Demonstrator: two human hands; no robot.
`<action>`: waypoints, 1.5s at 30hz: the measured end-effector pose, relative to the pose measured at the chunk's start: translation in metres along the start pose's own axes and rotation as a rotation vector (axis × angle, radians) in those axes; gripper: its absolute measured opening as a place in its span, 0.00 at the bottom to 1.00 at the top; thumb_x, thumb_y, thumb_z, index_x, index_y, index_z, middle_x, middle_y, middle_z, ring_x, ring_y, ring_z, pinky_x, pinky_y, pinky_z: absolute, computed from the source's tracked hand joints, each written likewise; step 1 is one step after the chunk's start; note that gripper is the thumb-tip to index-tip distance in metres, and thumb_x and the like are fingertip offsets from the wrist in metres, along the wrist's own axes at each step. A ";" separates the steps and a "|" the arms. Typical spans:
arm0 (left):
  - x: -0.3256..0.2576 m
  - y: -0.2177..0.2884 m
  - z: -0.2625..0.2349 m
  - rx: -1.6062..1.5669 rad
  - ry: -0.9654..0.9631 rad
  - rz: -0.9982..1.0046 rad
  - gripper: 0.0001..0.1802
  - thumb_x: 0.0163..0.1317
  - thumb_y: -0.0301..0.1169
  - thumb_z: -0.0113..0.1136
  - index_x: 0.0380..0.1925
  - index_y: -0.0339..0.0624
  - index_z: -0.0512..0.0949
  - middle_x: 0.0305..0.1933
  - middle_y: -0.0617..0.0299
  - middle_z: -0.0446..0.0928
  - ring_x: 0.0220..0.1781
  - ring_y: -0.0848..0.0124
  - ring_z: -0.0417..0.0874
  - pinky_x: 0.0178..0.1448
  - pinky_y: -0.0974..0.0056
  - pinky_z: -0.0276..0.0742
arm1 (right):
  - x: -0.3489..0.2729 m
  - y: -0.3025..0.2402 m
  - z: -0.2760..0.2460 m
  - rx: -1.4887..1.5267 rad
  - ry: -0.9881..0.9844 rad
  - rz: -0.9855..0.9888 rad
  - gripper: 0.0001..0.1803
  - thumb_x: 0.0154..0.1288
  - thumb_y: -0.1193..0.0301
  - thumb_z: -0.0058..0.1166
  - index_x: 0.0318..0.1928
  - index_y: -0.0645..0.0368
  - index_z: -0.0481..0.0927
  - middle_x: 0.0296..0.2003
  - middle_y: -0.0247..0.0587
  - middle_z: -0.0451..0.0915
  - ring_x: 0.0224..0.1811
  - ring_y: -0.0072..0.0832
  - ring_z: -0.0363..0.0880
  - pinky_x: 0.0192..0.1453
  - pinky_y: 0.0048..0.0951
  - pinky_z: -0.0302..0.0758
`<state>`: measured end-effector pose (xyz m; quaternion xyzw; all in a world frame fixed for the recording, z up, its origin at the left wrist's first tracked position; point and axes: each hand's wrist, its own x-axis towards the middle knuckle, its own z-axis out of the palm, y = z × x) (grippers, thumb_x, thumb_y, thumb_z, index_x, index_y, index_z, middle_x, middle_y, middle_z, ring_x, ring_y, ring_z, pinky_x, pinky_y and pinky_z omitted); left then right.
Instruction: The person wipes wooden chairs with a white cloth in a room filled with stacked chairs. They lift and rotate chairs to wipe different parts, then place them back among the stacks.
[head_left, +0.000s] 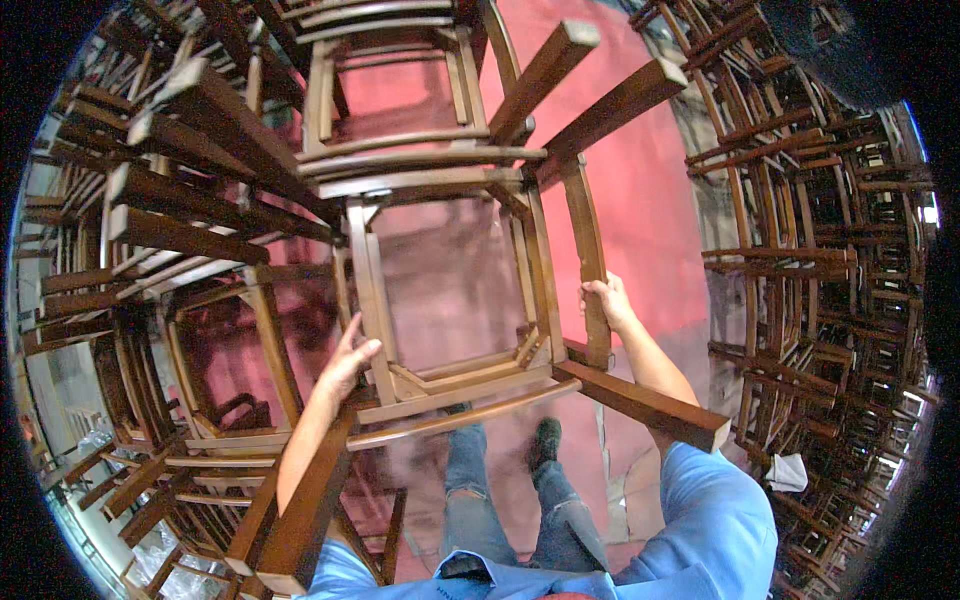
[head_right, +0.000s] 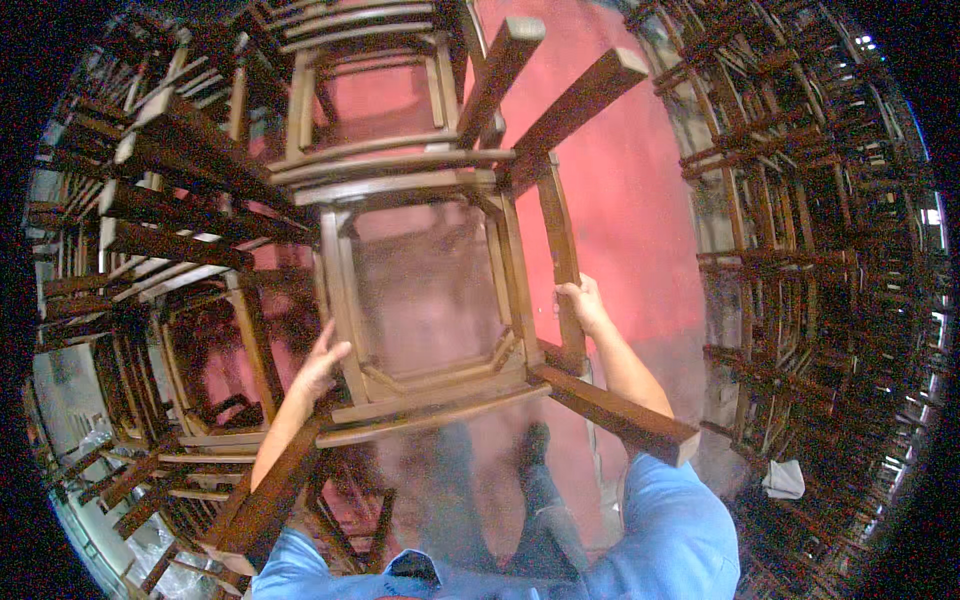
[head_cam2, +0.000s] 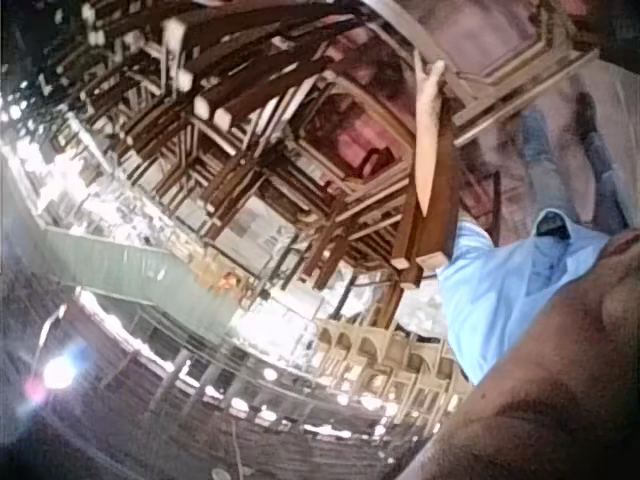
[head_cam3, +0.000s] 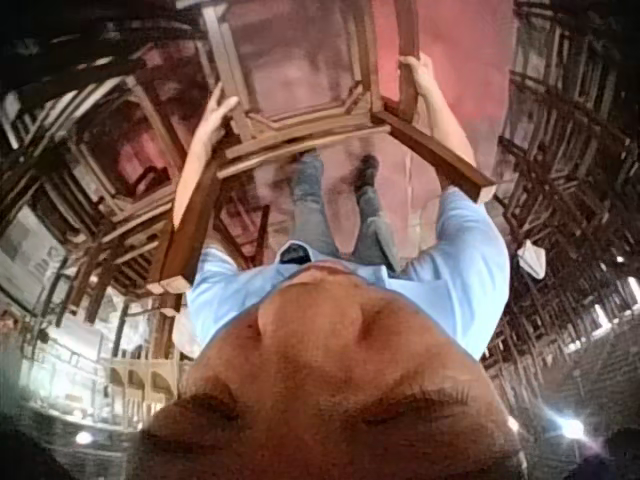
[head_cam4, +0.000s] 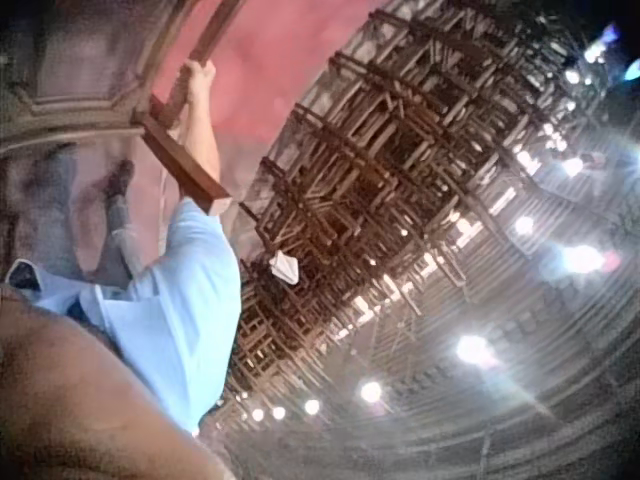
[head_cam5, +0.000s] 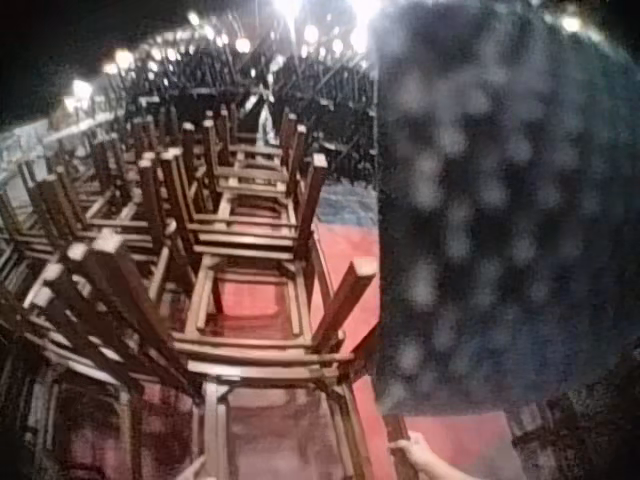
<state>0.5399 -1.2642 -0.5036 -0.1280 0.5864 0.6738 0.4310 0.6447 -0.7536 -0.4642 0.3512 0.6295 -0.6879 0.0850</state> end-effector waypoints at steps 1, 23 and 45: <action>0.002 -0.008 -0.003 -0.025 0.053 -0.053 0.56 0.57 0.39 0.73 0.78 0.51 0.46 0.68 0.53 0.69 0.67 0.61 0.70 0.69 0.57 0.65 | -0.004 0.007 0.014 -0.018 0.013 -0.008 0.07 0.61 0.74 0.53 0.40 0.59 0.72 0.25 0.39 0.76 0.23 0.28 0.77 0.27 0.32 0.79; -0.056 -0.120 -0.055 -0.173 0.194 -0.213 0.26 0.71 0.51 0.55 0.58 0.44 0.71 0.52 0.60 0.75 0.55 0.58 0.75 0.60 0.55 0.70 | -0.038 -0.026 0.020 -0.525 -0.053 -0.168 0.46 0.71 0.41 0.46 0.69 0.71 0.59 0.68 0.64 0.63 0.72 0.50 0.63 0.74 0.46 0.61; -0.187 -0.182 0.506 0.936 -0.228 -0.338 0.19 0.69 0.46 0.58 0.48 0.44 0.74 0.38 0.62 0.76 0.37 0.65 0.76 0.40 0.58 0.72 | -0.666 0.394 -0.499 0.293 0.846 0.777 0.20 0.70 0.53 0.51 0.51 0.53 0.79 0.40 0.42 0.84 0.37 0.37 0.85 0.37 0.46 0.83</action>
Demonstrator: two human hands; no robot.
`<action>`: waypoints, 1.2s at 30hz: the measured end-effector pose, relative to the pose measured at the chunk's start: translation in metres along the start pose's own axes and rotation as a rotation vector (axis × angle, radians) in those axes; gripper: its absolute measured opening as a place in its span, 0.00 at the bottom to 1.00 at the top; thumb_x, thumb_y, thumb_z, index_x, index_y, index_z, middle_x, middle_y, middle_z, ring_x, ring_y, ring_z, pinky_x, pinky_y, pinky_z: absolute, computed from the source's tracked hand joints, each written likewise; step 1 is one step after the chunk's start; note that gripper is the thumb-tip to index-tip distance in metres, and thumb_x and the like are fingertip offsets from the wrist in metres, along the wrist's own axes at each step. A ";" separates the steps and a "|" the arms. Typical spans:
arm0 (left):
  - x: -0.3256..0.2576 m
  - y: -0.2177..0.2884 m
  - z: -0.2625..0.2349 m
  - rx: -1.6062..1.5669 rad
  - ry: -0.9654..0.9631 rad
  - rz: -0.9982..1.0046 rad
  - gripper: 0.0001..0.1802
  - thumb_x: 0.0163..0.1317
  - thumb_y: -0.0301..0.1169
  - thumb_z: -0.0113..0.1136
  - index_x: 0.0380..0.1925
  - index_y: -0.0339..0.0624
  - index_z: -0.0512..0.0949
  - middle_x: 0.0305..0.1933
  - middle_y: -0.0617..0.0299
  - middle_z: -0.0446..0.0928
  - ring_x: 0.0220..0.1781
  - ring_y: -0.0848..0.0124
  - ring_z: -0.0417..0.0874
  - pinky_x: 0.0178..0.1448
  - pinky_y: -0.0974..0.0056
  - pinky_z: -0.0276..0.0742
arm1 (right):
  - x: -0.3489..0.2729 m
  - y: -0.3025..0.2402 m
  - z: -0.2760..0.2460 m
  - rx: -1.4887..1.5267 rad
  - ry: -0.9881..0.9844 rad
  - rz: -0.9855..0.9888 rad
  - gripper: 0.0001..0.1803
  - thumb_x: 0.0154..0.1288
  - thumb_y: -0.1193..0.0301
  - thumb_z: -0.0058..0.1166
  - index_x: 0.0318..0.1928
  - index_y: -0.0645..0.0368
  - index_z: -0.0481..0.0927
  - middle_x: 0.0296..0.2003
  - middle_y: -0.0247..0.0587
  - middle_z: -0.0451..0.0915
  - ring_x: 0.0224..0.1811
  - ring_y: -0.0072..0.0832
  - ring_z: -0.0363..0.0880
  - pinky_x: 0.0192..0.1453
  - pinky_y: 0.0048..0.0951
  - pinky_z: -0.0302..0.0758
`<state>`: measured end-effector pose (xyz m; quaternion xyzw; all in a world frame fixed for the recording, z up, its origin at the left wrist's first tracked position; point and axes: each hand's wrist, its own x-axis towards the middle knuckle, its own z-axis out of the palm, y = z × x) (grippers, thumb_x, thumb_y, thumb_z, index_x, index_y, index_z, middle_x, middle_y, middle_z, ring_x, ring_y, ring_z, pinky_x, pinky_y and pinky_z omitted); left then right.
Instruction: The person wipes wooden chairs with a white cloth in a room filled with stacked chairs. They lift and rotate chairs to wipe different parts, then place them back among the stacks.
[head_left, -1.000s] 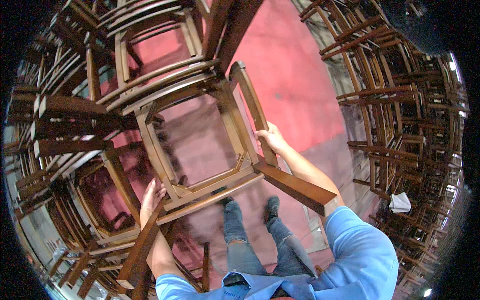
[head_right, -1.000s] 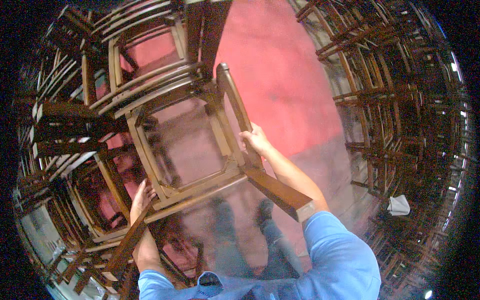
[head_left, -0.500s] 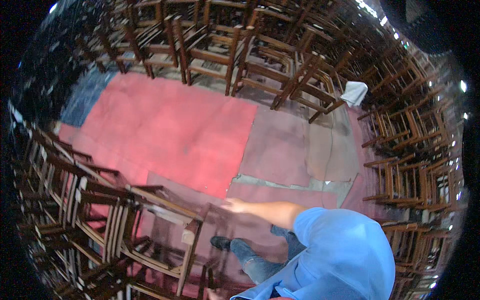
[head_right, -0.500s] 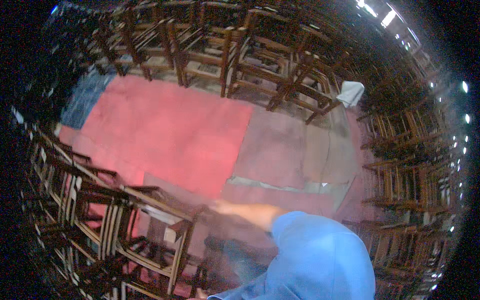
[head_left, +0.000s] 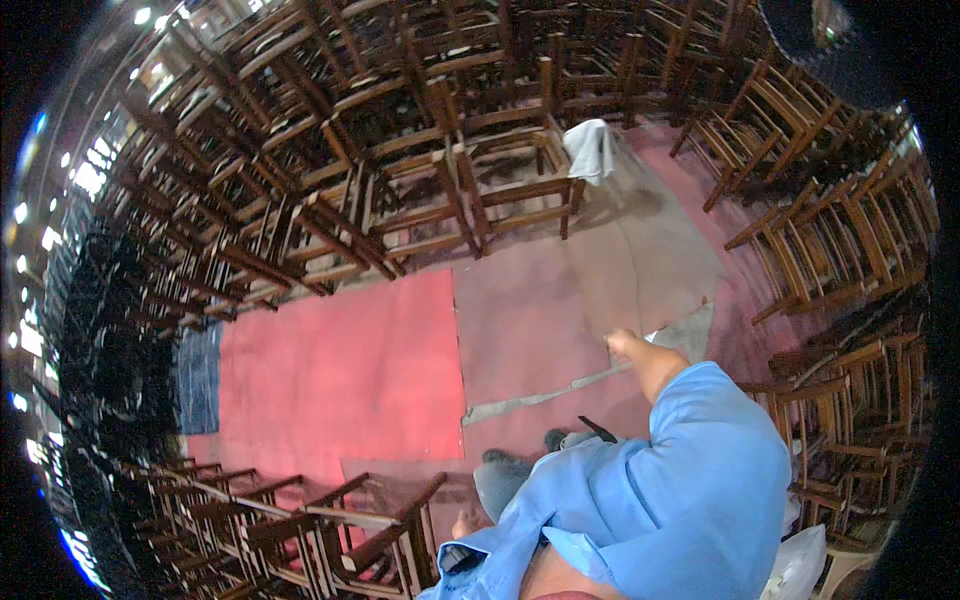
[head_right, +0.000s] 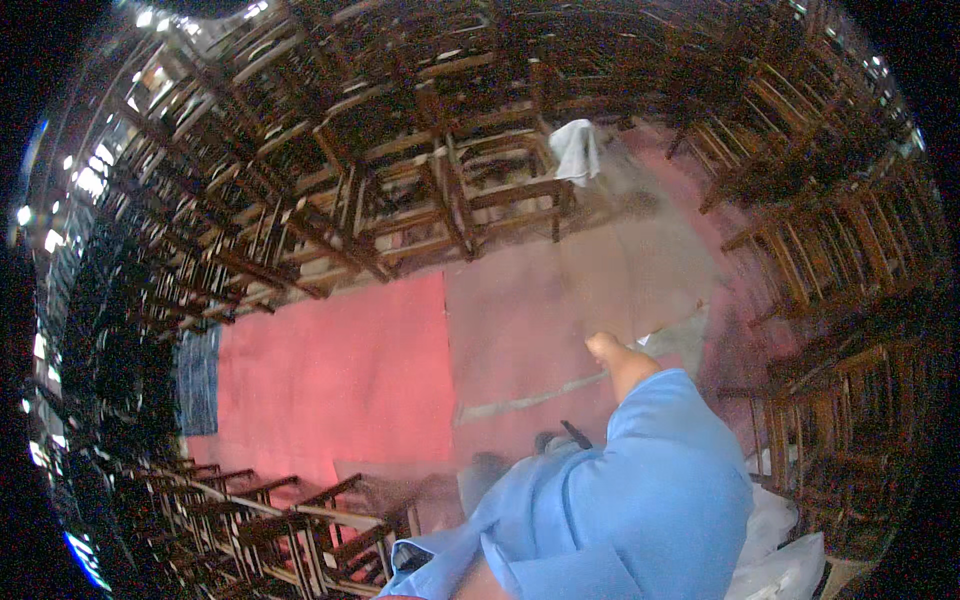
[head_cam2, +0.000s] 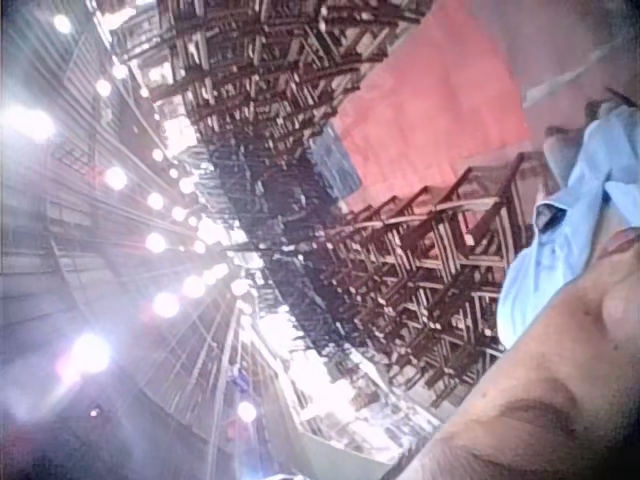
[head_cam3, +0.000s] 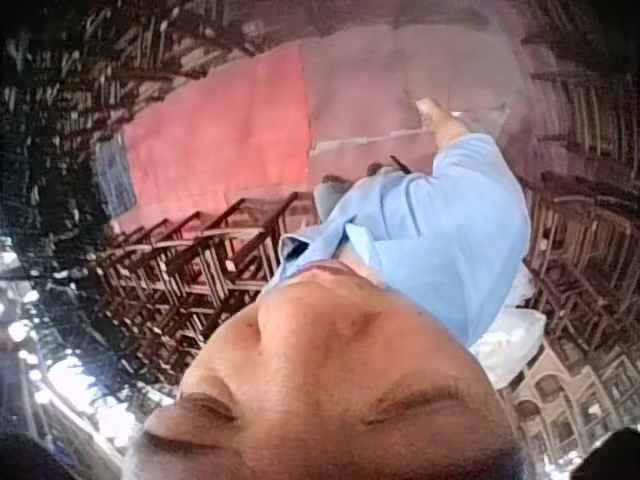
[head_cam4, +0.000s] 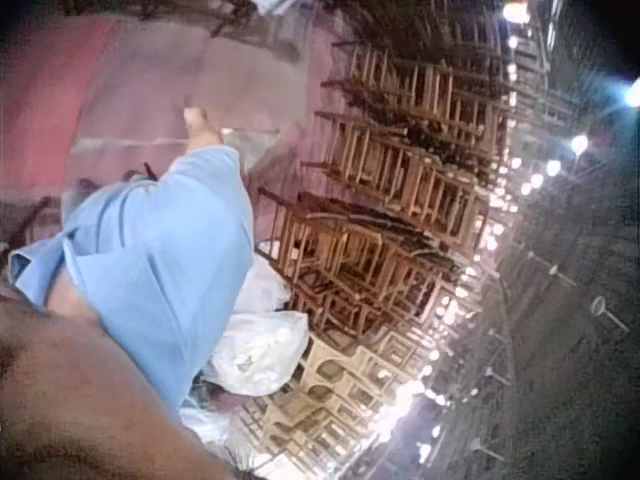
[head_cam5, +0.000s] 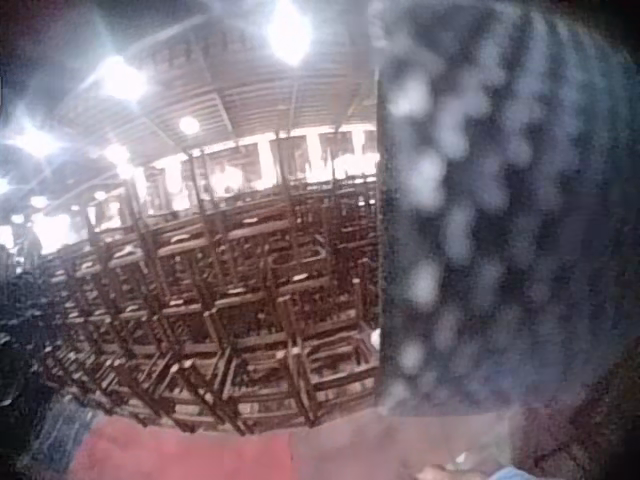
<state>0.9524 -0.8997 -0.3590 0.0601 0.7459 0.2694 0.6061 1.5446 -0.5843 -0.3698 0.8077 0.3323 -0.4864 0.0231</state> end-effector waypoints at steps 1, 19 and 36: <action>0.007 0.025 0.018 0.031 -0.013 0.015 0.19 0.69 0.46 0.58 0.48 0.44 0.74 0.38 0.62 0.76 0.36 0.65 0.76 0.39 0.58 0.72 | -0.002 -0.011 -0.016 0.141 0.001 0.007 0.20 0.70 0.53 0.51 0.52 0.54 0.77 0.40 0.43 0.83 0.36 0.37 0.84 0.35 0.47 0.83; 0.285 0.560 0.340 0.232 -0.048 0.518 0.12 0.68 0.41 0.60 0.38 0.43 0.78 0.29 0.64 0.77 0.26 0.73 0.77 0.23 0.63 0.71 | 0.155 -0.200 -0.280 1.267 0.249 -0.150 0.32 0.68 0.37 0.48 0.53 0.52 0.77 0.43 0.43 0.82 0.43 0.38 0.82 0.48 0.51 0.79; 0.178 0.820 0.571 0.807 0.206 0.700 0.16 0.65 0.39 0.60 0.38 0.35 0.84 0.38 0.44 0.84 0.41 0.51 0.86 0.47 0.53 0.80 | 0.204 -0.445 -0.569 0.875 0.318 -0.680 0.13 0.71 0.70 0.52 0.51 0.64 0.76 0.45 0.34 0.79 0.51 0.21 0.74 0.55 0.24 0.70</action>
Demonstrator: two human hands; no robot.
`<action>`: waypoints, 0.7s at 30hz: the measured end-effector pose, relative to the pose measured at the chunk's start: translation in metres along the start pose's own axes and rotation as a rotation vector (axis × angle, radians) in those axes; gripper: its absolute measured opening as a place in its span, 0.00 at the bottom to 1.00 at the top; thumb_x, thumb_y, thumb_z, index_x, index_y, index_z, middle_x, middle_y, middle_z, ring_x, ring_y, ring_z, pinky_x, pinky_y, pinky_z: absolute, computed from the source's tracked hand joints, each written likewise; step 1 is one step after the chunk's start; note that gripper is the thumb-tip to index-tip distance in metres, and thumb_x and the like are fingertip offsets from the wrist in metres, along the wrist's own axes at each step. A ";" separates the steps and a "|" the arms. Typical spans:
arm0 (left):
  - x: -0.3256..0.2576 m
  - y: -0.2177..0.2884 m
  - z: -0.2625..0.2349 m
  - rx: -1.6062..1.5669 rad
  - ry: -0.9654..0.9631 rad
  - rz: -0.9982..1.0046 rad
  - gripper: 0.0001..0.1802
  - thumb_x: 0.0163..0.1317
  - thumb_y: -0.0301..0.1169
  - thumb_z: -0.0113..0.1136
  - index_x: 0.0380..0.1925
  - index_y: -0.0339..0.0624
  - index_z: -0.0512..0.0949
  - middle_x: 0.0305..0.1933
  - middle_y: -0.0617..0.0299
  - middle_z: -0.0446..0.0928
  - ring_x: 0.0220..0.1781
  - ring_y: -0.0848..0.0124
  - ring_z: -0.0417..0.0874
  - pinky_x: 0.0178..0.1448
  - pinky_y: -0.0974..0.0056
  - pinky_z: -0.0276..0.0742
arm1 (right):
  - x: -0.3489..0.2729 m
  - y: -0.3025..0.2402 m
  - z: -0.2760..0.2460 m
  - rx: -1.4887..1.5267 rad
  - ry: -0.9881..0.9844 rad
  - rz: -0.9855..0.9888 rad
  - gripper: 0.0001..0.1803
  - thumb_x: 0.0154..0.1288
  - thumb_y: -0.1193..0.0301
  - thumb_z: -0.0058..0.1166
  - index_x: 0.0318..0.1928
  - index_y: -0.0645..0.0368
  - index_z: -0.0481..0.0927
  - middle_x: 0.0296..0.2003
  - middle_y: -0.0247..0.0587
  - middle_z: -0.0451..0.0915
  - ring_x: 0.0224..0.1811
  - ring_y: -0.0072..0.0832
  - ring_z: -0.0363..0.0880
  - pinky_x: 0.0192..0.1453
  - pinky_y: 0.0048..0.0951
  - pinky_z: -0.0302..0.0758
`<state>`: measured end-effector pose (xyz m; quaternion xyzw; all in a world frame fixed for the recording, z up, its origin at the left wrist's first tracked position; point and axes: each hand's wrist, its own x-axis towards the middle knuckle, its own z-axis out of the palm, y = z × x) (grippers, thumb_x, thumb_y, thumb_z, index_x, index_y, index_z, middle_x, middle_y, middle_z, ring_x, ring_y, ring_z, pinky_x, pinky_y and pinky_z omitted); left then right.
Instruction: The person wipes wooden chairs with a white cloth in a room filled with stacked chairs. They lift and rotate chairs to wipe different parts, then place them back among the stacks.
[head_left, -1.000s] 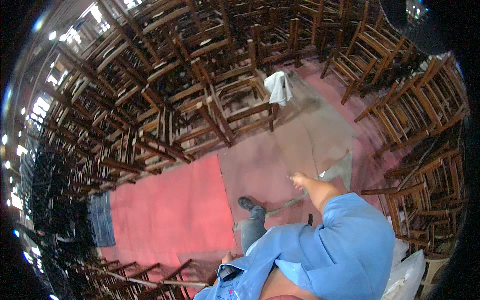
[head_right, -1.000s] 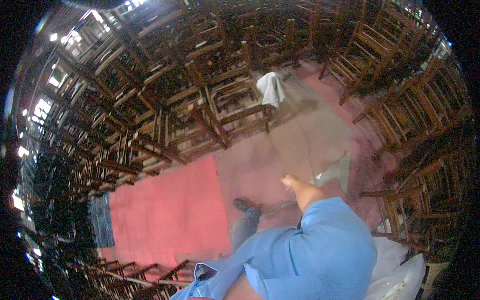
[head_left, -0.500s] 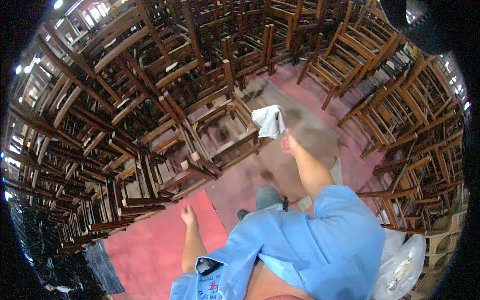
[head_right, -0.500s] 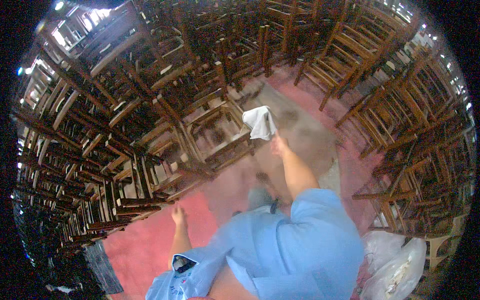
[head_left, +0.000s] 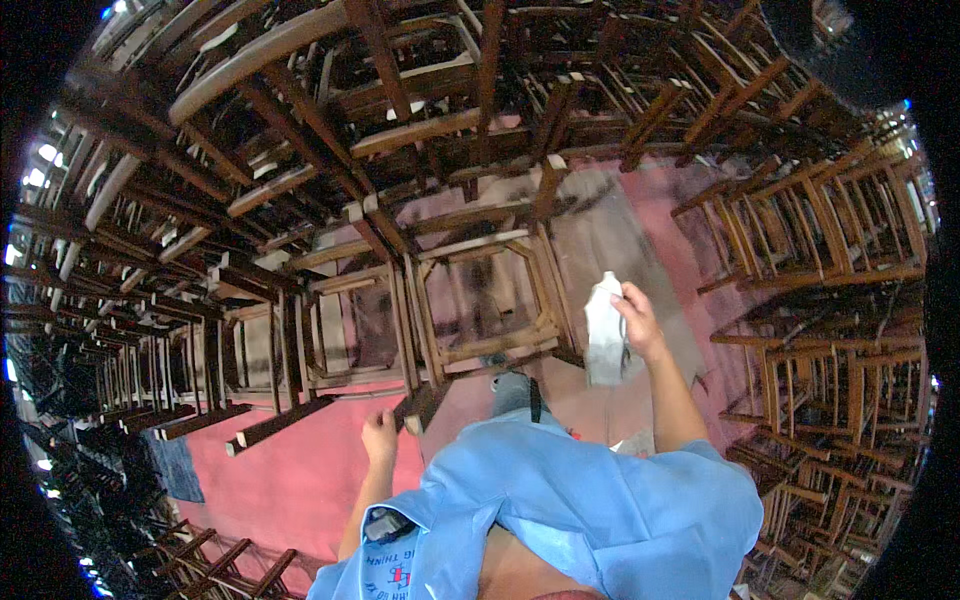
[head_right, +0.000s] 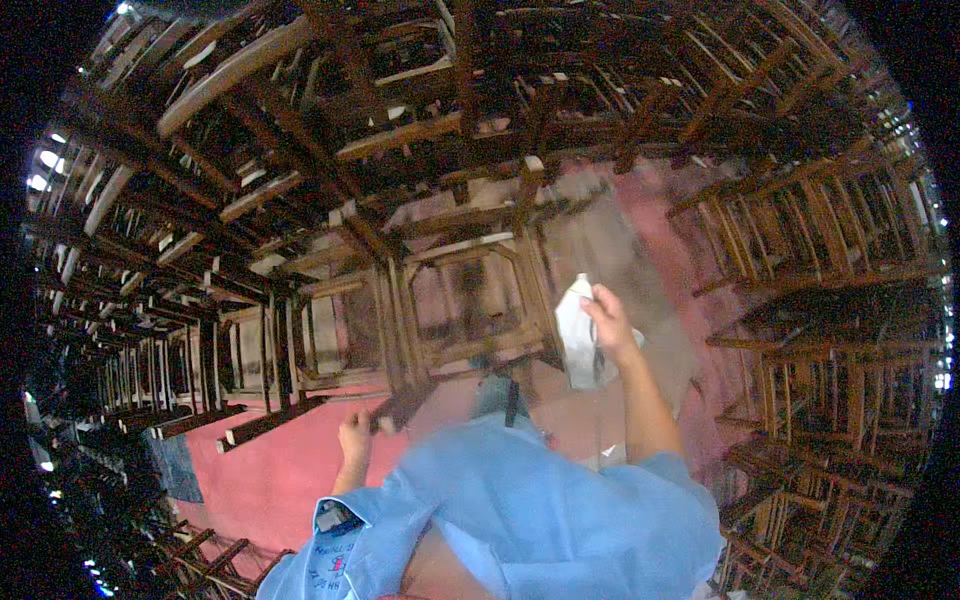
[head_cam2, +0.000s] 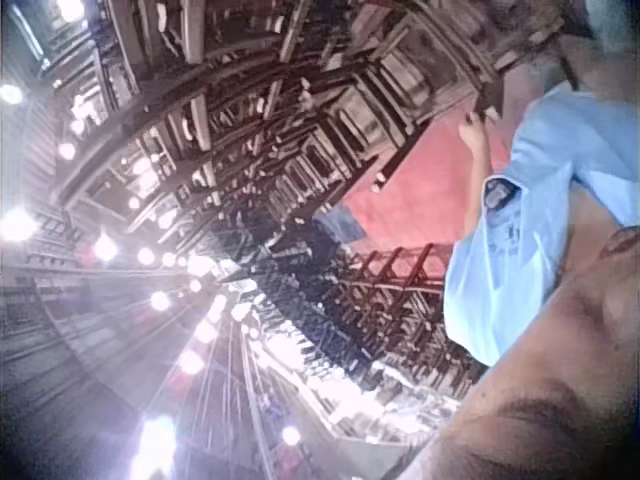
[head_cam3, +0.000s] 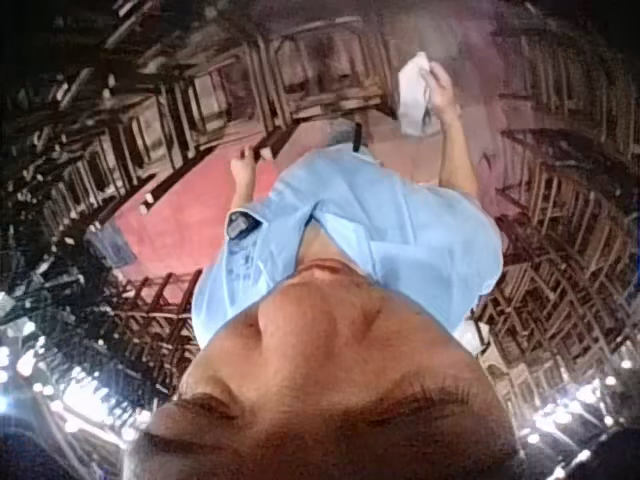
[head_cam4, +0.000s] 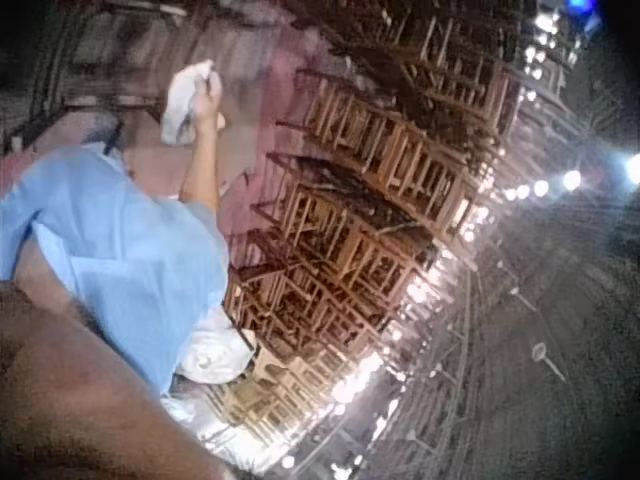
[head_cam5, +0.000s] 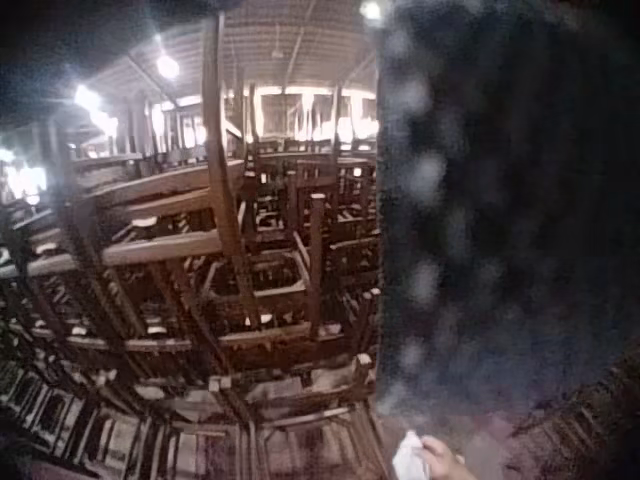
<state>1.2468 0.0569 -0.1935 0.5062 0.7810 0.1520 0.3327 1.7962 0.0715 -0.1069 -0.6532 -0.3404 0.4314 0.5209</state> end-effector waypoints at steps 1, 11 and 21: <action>0.001 -0.009 0.005 -0.034 0.022 -0.012 0.16 0.64 0.39 0.59 0.37 0.37 0.85 0.37 0.44 0.84 0.41 0.50 0.87 0.46 0.51 0.80 | 0.027 -0.001 0.021 -0.006 -0.070 0.014 0.15 0.72 0.69 0.52 0.53 0.65 0.76 0.46 0.35 0.79 0.51 0.22 0.74 0.57 0.26 0.70; -0.006 0.059 0.017 0.193 0.282 -0.059 0.11 0.64 0.31 0.53 0.30 0.36 0.81 0.30 0.47 0.80 0.33 0.45 0.81 0.39 0.46 0.75 | 0.280 0.135 0.156 -0.651 0.231 -0.162 0.21 0.76 0.59 0.44 0.54 0.66 0.69 0.40 0.64 0.78 0.46 0.61 0.75 0.50 0.49 0.72; -0.004 0.078 0.012 0.166 0.251 -0.133 0.13 0.68 0.31 0.50 0.38 0.36 0.81 0.36 0.49 0.81 0.37 0.47 0.81 0.42 0.51 0.75 | 0.474 0.255 0.204 -1.236 -0.172 -0.158 0.19 0.74 0.57 0.44 0.52 0.56 0.76 0.35 0.58 0.83 0.39 0.60 0.80 0.47 0.54 0.76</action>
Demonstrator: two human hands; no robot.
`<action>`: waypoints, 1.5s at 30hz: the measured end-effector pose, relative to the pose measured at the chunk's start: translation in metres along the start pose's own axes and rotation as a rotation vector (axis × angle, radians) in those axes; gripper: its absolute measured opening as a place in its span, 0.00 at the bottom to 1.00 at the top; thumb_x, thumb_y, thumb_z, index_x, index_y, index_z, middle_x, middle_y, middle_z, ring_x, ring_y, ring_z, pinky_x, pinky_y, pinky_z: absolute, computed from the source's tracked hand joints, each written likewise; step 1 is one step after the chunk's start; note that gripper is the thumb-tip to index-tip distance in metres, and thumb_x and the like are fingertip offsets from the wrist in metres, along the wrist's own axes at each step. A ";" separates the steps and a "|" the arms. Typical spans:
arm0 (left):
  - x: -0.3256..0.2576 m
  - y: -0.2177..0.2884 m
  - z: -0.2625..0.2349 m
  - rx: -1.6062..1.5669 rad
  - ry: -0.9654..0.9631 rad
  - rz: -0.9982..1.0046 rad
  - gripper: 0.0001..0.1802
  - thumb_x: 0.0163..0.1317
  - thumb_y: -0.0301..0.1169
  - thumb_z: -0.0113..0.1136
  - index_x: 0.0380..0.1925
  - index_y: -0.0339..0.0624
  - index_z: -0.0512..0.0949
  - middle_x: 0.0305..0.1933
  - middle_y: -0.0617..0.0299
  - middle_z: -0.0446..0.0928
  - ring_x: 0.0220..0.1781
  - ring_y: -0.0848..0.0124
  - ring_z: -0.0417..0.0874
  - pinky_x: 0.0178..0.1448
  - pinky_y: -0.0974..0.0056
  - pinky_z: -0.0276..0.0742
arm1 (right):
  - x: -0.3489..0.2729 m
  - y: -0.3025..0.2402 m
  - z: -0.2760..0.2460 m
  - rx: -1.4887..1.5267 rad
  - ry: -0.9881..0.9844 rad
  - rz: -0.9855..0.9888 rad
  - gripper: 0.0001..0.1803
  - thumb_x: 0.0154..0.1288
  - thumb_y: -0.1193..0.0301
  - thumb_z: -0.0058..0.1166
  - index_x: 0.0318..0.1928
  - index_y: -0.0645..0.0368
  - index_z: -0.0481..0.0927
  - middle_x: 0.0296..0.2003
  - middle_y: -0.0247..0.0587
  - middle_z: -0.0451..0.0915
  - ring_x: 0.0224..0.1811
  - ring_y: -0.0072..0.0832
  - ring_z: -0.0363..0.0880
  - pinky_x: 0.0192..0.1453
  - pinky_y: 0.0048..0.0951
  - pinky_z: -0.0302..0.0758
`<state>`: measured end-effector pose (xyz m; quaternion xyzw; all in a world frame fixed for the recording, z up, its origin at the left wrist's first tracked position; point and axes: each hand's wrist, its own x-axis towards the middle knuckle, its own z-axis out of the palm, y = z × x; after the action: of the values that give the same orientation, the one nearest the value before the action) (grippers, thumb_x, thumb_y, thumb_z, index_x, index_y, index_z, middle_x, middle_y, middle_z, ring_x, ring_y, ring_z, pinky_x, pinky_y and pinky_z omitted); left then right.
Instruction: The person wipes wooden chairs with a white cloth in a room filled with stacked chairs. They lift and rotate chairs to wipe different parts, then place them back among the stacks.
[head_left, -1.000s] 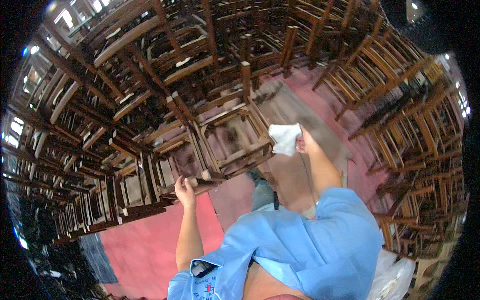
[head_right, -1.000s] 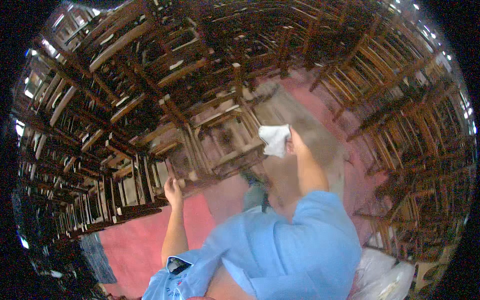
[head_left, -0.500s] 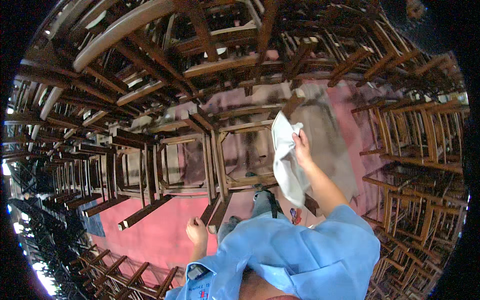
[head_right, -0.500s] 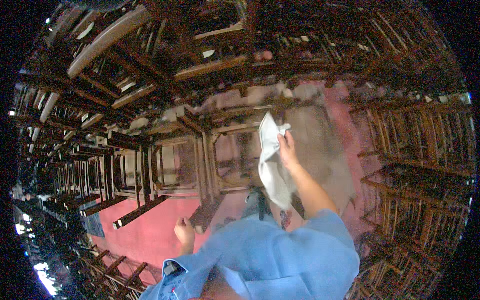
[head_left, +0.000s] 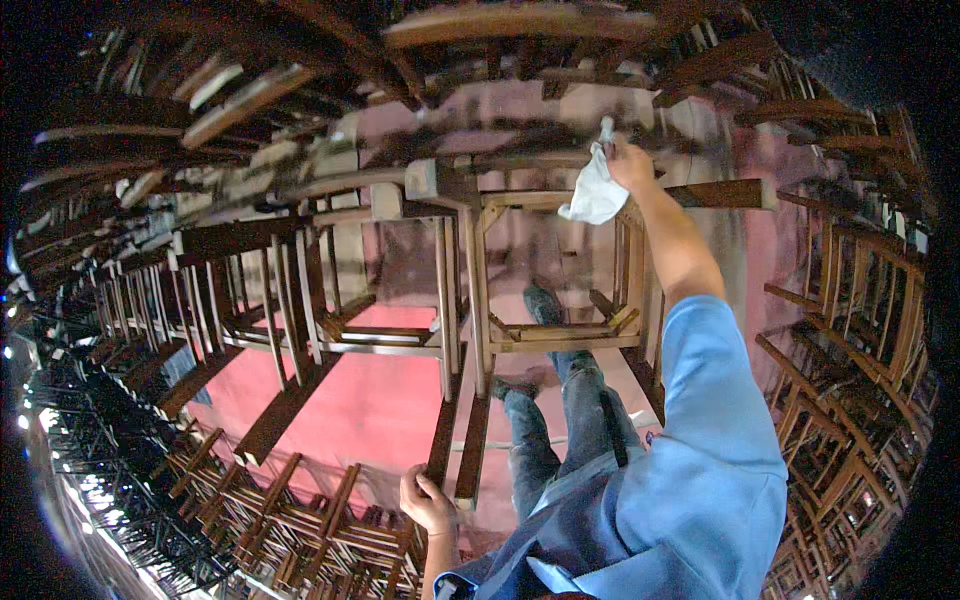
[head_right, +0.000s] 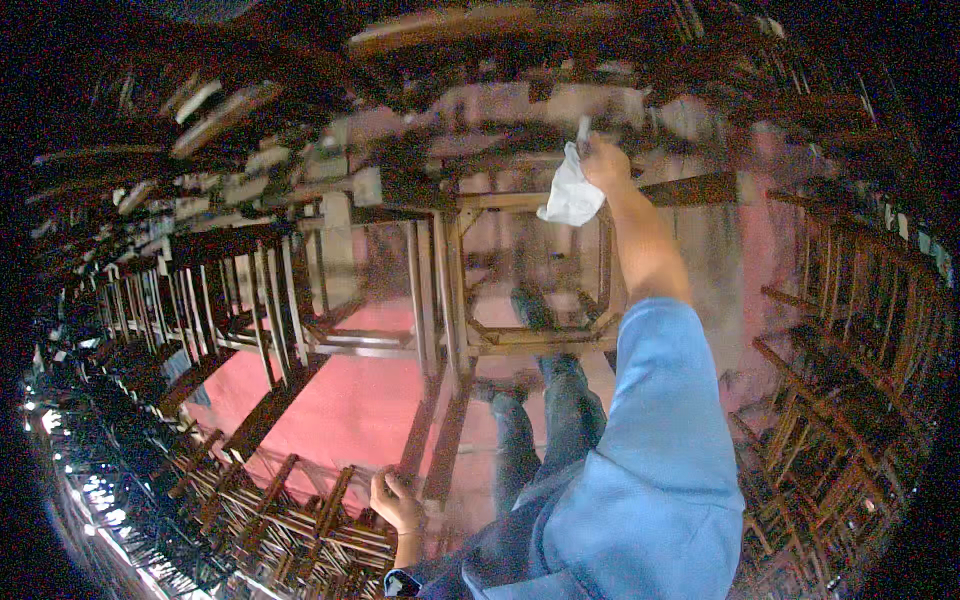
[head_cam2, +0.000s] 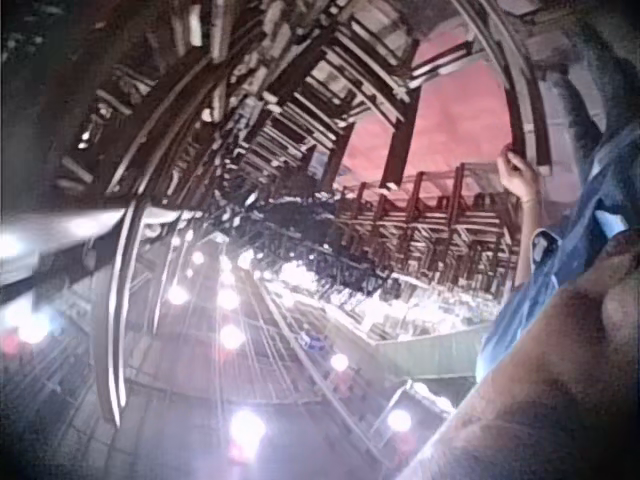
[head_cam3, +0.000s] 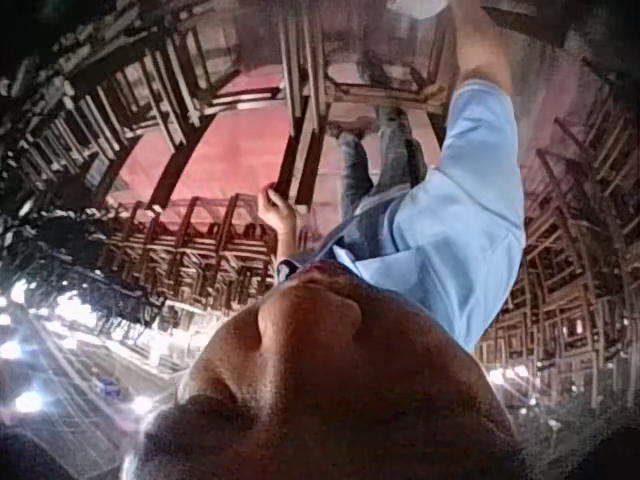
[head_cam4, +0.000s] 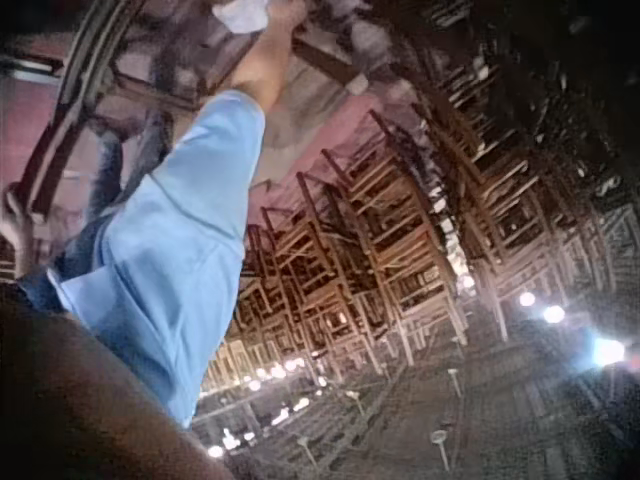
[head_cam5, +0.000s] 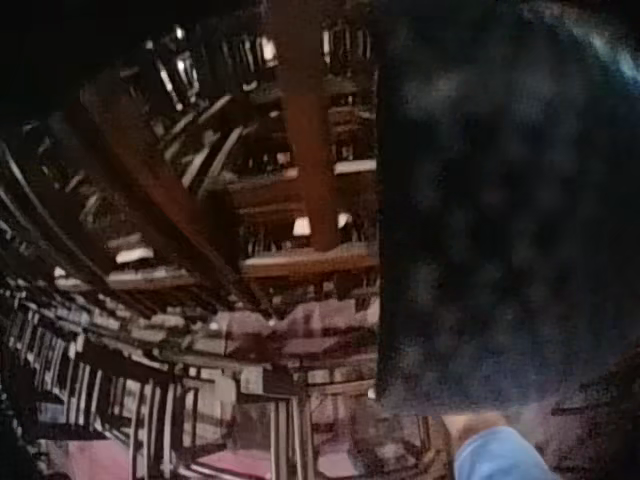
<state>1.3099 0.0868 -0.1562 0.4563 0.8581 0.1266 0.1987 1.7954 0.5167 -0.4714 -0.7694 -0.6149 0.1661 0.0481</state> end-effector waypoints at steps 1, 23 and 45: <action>0.000 -0.006 0.003 -0.022 0.015 0.031 0.14 0.69 0.33 0.49 0.38 0.35 0.81 0.36 0.47 0.81 0.37 0.47 0.81 0.42 0.51 0.75 | 0.014 -0.012 0.007 -0.052 -0.025 -0.009 0.20 0.72 0.55 0.43 0.49 0.54 0.81 0.41 0.54 0.84 0.39 0.55 0.83 0.48 0.50 0.77; 0.005 0.001 0.007 0.049 0.025 -0.064 0.17 0.71 0.36 0.50 0.36 0.33 0.80 0.34 0.46 0.80 0.36 0.47 0.81 0.42 0.49 0.75 | 0.020 -0.002 -0.036 -0.572 -0.512 -0.185 0.25 0.50 0.64 0.65 0.50 0.60 0.82 0.49 0.53 0.83 0.50 0.45 0.83 0.56 0.43 0.79; -0.005 -0.019 0.010 -0.003 0.029 -0.011 0.10 0.68 0.30 0.52 0.33 0.34 0.79 0.32 0.48 0.80 0.35 0.52 0.80 0.41 0.52 0.74 | -0.226 -0.205 0.015 1.086 0.255 -0.109 0.25 0.62 0.76 0.54 0.61 0.59 0.73 0.52 0.55 0.80 0.58 0.50 0.76 0.63 0.42 0.71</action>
<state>1.3029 0.0725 -0.1719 0.4496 0.8631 0.1333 0.1875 1.5575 0.3460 -0.3842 -0.6155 -0.4692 0.3617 0.5198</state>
